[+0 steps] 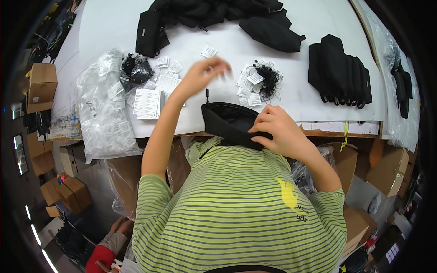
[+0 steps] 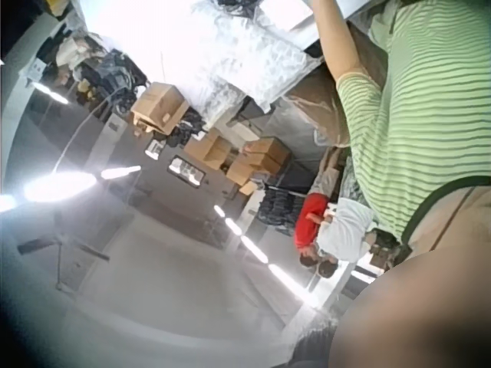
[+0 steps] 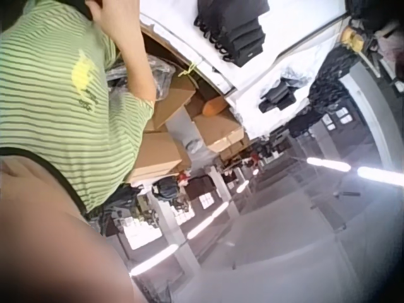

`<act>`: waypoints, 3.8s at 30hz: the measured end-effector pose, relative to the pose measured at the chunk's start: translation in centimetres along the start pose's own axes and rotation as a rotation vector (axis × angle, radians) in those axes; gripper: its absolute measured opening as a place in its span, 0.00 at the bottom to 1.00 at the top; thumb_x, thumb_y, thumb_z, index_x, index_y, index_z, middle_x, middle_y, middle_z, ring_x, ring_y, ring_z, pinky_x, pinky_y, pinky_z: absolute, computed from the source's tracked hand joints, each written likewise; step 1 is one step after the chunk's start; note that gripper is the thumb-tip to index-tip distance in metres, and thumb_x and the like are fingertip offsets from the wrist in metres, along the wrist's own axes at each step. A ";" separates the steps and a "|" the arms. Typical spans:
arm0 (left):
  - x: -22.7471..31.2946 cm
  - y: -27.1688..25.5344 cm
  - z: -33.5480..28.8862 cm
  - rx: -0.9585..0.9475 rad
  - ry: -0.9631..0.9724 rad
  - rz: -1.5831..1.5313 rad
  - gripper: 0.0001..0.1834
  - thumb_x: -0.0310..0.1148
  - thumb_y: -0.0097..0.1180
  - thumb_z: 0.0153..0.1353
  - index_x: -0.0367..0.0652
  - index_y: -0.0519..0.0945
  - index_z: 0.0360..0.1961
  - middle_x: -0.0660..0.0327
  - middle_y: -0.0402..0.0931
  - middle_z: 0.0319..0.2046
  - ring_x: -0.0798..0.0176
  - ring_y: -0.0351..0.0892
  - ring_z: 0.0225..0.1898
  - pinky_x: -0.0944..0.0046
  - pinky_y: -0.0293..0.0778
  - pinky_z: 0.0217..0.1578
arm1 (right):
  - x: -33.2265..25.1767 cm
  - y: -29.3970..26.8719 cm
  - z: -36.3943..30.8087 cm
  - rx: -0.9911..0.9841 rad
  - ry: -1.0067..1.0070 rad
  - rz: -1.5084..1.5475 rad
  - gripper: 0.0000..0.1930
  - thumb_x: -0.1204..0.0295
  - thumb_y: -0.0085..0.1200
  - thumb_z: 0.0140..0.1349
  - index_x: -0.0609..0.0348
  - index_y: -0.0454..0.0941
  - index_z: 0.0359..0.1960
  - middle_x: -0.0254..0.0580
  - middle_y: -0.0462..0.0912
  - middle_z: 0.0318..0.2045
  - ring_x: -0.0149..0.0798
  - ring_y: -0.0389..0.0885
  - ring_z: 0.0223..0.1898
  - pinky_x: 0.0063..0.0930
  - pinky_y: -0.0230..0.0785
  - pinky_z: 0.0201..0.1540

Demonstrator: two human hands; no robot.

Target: Insert instructional cards, labels, or accessory pieces inside fabric pouches/bags and organize them at a workstation.

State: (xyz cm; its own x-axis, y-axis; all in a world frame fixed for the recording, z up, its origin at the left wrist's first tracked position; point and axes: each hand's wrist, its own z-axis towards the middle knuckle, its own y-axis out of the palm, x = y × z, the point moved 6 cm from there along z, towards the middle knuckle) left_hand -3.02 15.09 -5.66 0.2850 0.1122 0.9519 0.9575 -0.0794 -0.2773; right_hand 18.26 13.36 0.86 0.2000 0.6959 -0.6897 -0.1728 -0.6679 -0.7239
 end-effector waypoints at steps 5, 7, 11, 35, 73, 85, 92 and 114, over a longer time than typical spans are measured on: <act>-7.0 -4.0 2.8 0.680 0.112 0.936 0.23 0.40 0.60 0.53 0.42 0.75 0.49 0.50 0.68 0.53 0.52 0.67 0.52 0.57 0.63 0.52 | -0.1 0.3 -0.5 0.054 0.017 -0.019 0.09 0.75 0.62 0.45 0.55 0.81 0.30 0.30 0.77 0.29 0.37 0.71 0.37 0.30 0.64 0.43; -6.9 -4.0 2.9 0.691 0.118 0.906 0.23 0.38 0.62 0.51 0.41 0.75 0.47 0.51 0.74 0.47 0.53 0.71 0.48 0.56 0.60 0.55 | -0.5 -0.4 -0.7 0.164 -0.055 -0.120 0.09 0.76 0.62 0.44 0.54 0.81 0.30 0.29 0.78 0.28 0.36 0.73 0.36 0.30 0.65 0.43; -5.3 -4.3 2.4 0.622 -0.002 0.364 0.17 0.34 0.64 0.51 0.39 0.76 0.41 0.56 0.80 0.35 0.59 0.77 0.39 0.61 0.68 0.48 | -0.3 -1.9 -0.6 0.310 -0.088 -0.273 0.08 0.77 0.59 0.44 0.56 0.81 0.29 0.30 0.77 0.28 0.35 0.73 0.37 0.30 0.64 0.42; -0.1 3.0 -6.8 0.818 0.114 -1.212 0.15 0.24 0.63 0.52 0.38 0.77 0.42 0.60 0.79 0.38 0.64 0.79 0.40 0.65 0.74 0.44 | -2.5 -2.6 4.1 0.703 -0.038 -0.178 0.12 0.77 0.63 0.45 0.57 0.81 0.34 0.32 0.78 0.32 0.37 0.71 0.35 0.29 0.61 0.41; -0.4 1.7 -5.6 0.436 -0.215 -1.515 0.11 0.30 0.58 0.58 0.34 0.79 0.39 0.57 0.82 0.32 0.64 0.83 0.31 0.68 0.81 0.33 | -1.5 -0.4 4.0 0.219 0.127 0.626 0.07 0.69 0.62 0.52 0.56 0.80 0.30 0.32 0.77 0.29 0.29 0.72 0.32 0.20 0.63 0.31; 1.6 4.2 -8.7 0.339 -0.294 -1.540 0.17 0.37 0.50 0.64 0.41 0.72 0.51 0.59 0.74 0.46 0.62 0.71 0.47 0.57 0.71 0.47 | -4.4 -3.6 4.5 0.459 -0.287 -0.424 0.31 0.75 0.62 0.41 0.42 0.74 0.52 0.38 0.77 0.36 0.38 0.78 0.36 0.30 0.71 0.40; 2.6 -0.4 -11.0 0.578 0.188 -0.439 0.39 0.33 0.61 0.56 0.42 0.53 0.65 0.54 0.71 0.48 0.61 0.69 0.50 0.61 0.64 0.54 | -0.2 -5.8 3.2 0.493 0.095 0.548 0.24 0.82 0.57 0.47 0.58 0.73 0.50 0.41 0.80 0.40 0.32 0.79 0.39 0.21 0.70 0.44; -8.9 -13.4 -21.3 0.942 -0.390 0.986 0.32 0.47 0.57 0.58 0.35 0.67 0.57 0.46 0.65 0.54 0.47 0.63 0.57 0.51 0.64 0.54 | 9.9 -18.9 -13.4 1.260 0.446 -0.135 0.14 0.77 0.61 0.54 0.54 0.77 0.43 0.29 0.79 0.29 0.20 0.70 0.20 0.16 0.63 0.21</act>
State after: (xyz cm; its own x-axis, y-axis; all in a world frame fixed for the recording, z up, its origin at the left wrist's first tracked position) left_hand -19.35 -5.98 -7.69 0.6889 0.6739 0.2669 -0.0110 0.3778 -0.9258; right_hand 36.40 29.32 7.88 0.5386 0.4308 -0.7241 -0.8425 0.2625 -0.4704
